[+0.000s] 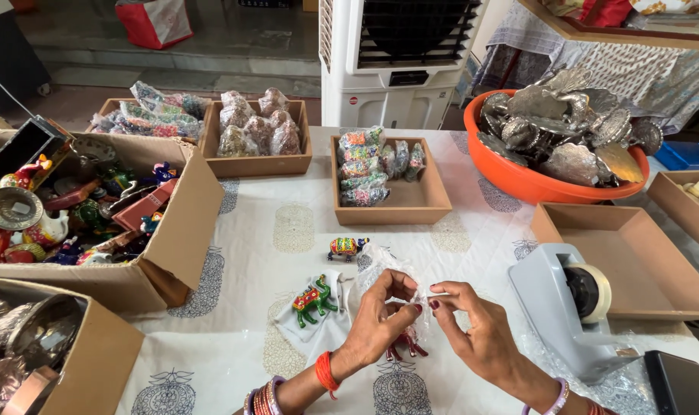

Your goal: Packing small decorative animal figurines into plastic bags.

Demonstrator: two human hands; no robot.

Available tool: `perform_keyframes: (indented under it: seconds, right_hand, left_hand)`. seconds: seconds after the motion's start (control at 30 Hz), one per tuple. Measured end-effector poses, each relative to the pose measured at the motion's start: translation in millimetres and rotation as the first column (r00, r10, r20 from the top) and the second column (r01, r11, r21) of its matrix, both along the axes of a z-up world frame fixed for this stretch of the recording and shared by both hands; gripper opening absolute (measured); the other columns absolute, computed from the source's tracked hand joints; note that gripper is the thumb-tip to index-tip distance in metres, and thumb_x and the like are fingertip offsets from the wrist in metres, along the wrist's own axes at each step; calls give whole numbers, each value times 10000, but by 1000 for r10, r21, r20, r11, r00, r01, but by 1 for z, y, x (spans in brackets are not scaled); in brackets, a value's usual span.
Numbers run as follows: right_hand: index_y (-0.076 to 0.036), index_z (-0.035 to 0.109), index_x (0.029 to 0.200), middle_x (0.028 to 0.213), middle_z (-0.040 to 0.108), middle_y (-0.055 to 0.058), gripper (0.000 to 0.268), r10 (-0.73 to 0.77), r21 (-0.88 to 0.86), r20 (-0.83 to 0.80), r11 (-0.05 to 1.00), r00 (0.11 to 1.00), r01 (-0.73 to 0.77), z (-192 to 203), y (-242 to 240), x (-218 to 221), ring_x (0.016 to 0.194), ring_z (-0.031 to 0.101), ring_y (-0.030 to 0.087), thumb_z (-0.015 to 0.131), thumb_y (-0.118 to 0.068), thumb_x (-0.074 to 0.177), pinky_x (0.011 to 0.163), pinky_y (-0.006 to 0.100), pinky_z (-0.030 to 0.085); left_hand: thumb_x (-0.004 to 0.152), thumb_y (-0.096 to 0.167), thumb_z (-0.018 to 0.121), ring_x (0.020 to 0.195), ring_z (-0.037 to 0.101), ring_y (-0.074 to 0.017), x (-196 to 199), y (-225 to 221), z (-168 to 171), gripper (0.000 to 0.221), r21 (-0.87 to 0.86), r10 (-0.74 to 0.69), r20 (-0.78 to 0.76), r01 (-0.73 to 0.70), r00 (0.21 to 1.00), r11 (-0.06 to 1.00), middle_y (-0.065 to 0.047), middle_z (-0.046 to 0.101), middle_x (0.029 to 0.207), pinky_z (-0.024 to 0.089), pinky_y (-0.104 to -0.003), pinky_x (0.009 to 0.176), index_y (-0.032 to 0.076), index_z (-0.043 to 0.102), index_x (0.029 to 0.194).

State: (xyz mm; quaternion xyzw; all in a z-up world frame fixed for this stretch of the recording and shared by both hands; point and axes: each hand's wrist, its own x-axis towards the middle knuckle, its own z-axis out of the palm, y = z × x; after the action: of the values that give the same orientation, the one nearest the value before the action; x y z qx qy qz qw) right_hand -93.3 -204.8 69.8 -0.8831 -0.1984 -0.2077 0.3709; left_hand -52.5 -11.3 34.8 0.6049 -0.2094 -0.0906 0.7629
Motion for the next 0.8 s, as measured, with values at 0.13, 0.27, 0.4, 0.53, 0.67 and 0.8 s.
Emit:
perform_keyframes:
  seconds: [0.13, 0.27, 0.4, 0.53, 0.67, 0.8]
  right_hand:
    - [-38, 604, 1164, 859, 814, 103, 322, -58, -29, -28, 998, 998, 57, 4, 4, 3, 729, 817, 185, 719, -96, 869, 580, 293, 619]
    - [-56, 631, 1133, 816, 812, 90, 311, -50, -39, 35, 998, 998, 51, -2, 5, 6, 715, 807, 184, 747, -94, 847, 581, 289, 602]
    - [-64, 652, 1115, 800, 812, 97, 280, -92, -1, -25, 996, 995, 92, -6, 3, 7, 734, 817, 170, 739, -88, 850, 597, 278, 600]
    - [-48, 649, 1109, 823, 828, 100, 256, -54, 60, -155, 996, 986, 64, -6, 0, 8, 753, 821, 151, 713, -86, 864, 631, 272, 605]
    - [-18, 663, 1096, 808, 832, 94, 226, 13, 169, -319, 985, 948, 44, -13, -7, 12, 746, 786, 125, 686, -91, 884, 675, 270, 603]
    - [12, 700, 1073, 903, 773, 70, 199, 114, 282, -379, 960, 918, -2, -18, -15, 19, 836, 706, 99, 683, -95, 906, 784, 269, 576]
  left_hand:
    - [873, 112, 674, 1002, 616, -159, -4, -1, 1, 308, 35, 38, 84, -41, 996, 999, -92, 615, 1040, 565, -316, 875, 2, 562, 1138]
    - [913, 174, 664, 1004, 681, -239, -10, 5, 7, 317, 135, 53, 281, -95, 958, 986, -152, 681, 1063, 564, -384, 920, -12, 585, 1158]
    - [992, 168, 597, 1044, 612, -365, -10, 9, 9, 249, 270, 51, 503, -213, 863, 939, -201, 667, 1103, 481, -482, 931, -6, 639, 1165]
    - [1021, 136, 506, 1011, 578, -400, -1, 12, -16, 243, 325, -2, 603, -243, 797, 914, -211, 613, 1098, 462, -500, 895, -14, 636, 1160]
    - [1040, 103, 481, 1002, 565, -431, 2, 12, -23, 261, 271, 5, 752, -316, 659, 909, -249, 587, 1147, 453, -516, 845, -45, 601, 1219]
    - [1044, 116, 494, 787, 619, -412, -1, 9, -8, 161, 261, 39, 403, -156, 914, 953, -218, 651, 848, 460, -500, 663, -23, 573, 1064]
